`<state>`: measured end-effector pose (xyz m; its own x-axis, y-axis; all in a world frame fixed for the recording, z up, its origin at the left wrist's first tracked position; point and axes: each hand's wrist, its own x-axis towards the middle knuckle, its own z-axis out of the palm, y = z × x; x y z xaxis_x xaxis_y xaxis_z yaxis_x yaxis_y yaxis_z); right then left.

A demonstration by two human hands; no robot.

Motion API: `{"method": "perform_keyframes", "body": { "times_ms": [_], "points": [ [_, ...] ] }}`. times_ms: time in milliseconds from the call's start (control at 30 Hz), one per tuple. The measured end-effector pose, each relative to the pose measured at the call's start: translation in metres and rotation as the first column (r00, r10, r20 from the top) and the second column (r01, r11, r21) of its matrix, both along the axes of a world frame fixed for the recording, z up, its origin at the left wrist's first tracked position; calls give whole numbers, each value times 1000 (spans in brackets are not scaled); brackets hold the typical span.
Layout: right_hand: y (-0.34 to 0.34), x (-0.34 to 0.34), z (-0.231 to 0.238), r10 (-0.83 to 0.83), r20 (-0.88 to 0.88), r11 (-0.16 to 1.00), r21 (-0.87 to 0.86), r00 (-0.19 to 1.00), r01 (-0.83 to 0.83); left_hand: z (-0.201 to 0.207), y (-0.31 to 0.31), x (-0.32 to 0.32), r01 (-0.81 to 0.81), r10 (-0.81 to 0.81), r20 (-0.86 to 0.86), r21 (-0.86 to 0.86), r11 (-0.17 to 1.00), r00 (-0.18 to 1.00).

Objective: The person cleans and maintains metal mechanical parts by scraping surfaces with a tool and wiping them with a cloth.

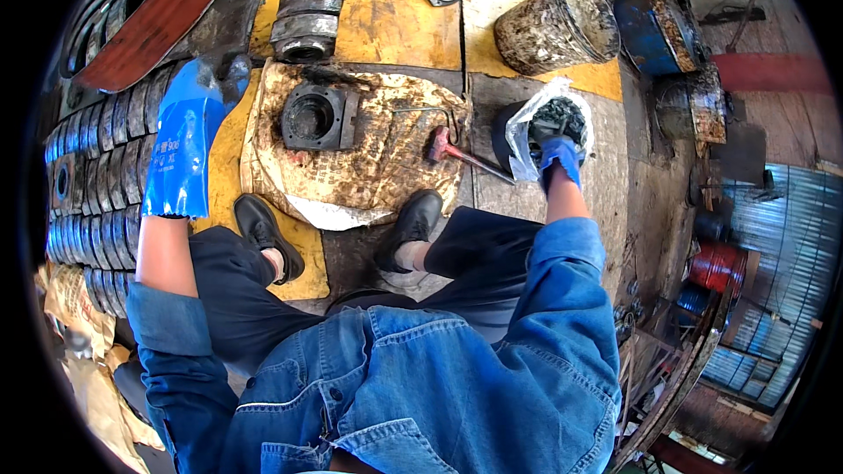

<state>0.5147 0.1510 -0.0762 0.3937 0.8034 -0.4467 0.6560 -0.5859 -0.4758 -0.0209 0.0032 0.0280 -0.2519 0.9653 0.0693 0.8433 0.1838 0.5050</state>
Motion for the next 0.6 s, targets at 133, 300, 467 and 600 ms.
{"method": "perform_keyframes", "body": {
  "times_ms": [133,300,467,600],
  "points": [
    [-14,-23,-41,360,291,933,-133,886,-336,-13,-1,-11,-21,30,-84,104,994,996],
    [-19,-71,7,757,404,643,-324,513,-693,-26,-1,-13,-140,155,-96,145,980,983],
    [-11,-158,34,114,-385,930,-283,916,-235,-25,-1,-25,-103,103,64,8,995,993],
    [-32,-256,31,935,-130,316,-120,331,-941,-33,-2,-30,-140,138,-47,-31,990,989]
  ]
}}
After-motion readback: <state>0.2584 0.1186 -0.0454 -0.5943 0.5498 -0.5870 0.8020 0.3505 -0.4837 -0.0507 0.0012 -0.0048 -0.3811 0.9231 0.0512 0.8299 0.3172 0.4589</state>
